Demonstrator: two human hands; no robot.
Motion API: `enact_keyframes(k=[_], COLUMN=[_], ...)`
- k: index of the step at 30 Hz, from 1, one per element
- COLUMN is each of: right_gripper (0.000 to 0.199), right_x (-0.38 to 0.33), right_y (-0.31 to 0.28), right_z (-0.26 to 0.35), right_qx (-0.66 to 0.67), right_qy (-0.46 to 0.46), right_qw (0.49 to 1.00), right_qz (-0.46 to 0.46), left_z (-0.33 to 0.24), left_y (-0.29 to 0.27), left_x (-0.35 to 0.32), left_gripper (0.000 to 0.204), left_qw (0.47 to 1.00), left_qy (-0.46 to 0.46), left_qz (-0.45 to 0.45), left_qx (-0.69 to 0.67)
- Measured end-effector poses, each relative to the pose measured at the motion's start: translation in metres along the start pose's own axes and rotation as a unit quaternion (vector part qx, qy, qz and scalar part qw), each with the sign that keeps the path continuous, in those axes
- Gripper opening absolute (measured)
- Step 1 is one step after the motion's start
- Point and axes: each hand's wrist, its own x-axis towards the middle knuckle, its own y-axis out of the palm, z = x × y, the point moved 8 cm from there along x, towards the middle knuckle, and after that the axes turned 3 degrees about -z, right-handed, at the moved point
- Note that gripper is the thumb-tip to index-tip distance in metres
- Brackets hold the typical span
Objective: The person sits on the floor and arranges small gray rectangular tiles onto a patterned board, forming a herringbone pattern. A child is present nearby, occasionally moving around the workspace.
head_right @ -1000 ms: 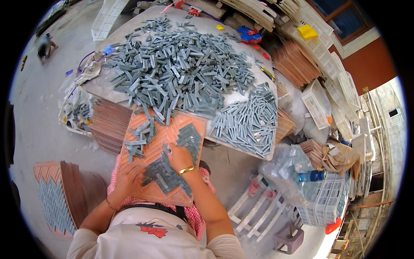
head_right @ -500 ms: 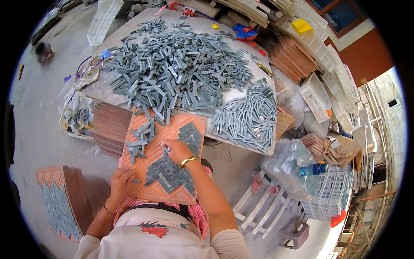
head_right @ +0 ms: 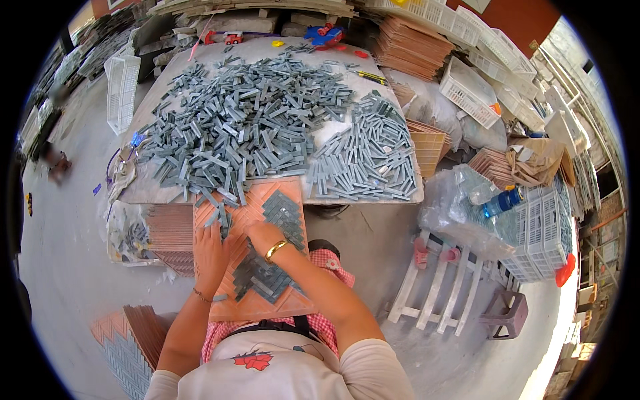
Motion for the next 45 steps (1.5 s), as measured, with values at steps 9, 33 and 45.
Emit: enact_keyframes(k=[9,33,45], right_gripper=[0.029,0.025,0.024], right_x=[-0.082,-0.167,-0.169], right_y=[-0.045,-0.048,-0.062], right_z=[0.004,-0.042,-0.042], right_qx=[0.305,0.351,0.352], right_qy=[0.076,0.133,0.146], right_qw=[0.941,0.901,0.896], right_qz=[-0.125,-0.219,-0.228], left_z=[0.023,0.000,0.026], left_y=[0.039,0.024,0.016], left_x=[0.000,-0.062,-0.025], left_gripper=[0.038,0.023,0.026], left_qw=[0.998,0.990,0.991], left_qy=[-0.048,-0.066,-0.108], left_qz=[0.005,0.097,0.068], left_qx=[0.036,-0.083,0.038])
